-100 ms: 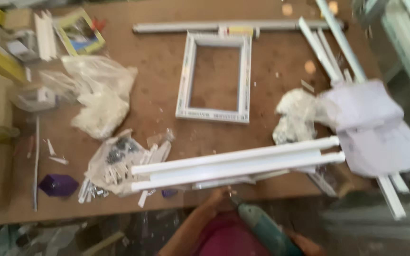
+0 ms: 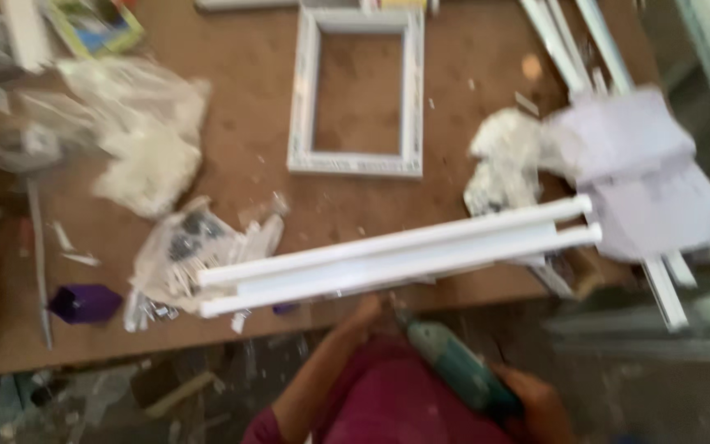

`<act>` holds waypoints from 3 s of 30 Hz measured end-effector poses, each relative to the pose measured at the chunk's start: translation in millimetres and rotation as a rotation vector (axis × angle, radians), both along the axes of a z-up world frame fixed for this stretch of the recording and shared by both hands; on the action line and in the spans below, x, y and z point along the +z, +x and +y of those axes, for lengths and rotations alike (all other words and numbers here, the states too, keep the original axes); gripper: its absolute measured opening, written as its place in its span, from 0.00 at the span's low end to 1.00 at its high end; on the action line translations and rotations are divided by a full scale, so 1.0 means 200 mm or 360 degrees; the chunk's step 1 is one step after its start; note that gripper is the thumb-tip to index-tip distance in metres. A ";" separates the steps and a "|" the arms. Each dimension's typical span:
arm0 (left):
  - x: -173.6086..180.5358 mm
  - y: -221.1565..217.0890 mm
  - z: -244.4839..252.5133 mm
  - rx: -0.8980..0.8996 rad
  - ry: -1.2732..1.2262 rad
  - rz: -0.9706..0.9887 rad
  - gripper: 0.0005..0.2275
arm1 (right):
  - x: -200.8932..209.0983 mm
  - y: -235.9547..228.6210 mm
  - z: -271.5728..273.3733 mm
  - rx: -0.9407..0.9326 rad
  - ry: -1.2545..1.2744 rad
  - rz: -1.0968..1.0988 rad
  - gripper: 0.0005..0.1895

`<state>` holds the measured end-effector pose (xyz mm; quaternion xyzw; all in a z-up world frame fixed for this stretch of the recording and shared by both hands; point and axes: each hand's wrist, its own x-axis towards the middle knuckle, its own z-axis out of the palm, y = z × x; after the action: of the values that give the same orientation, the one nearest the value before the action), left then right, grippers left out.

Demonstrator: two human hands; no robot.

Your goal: The person assembles white window frames on a workbench. They align frame pieces, use a power drill to fasten them, and flip the frames to work on different sides. The person handles frame components, screws, and a drill throughout the process.

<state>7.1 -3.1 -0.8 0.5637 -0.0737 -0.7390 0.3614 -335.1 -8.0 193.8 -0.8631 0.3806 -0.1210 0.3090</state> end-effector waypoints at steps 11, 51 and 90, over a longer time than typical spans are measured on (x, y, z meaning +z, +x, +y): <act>0.29 -0.10 0.05 0.0146 -0.0098 0.0516 0.21 | 0.25 0.12 0.16 -0.0296 0.0193 0.0264 0.33; 0.06 0.02 -0.20 -0.0415 -0.1752 -0.2121 0.13 | 0.34 0.14 0.08 -0.1065 0.0458 0.0358 0.24; -0.14 -0.01 -0.28 -0.0163 -0.2044 -0.1820 0.08 | 0.42 0.42 -0.14 -0.0887 0.0306 0.0393 0.25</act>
<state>5.3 -59.5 -29.5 0.5318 -0.6734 -0.1721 0.4838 -251.3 -35.8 277.4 -0.7005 0.6468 -0.0589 0.2957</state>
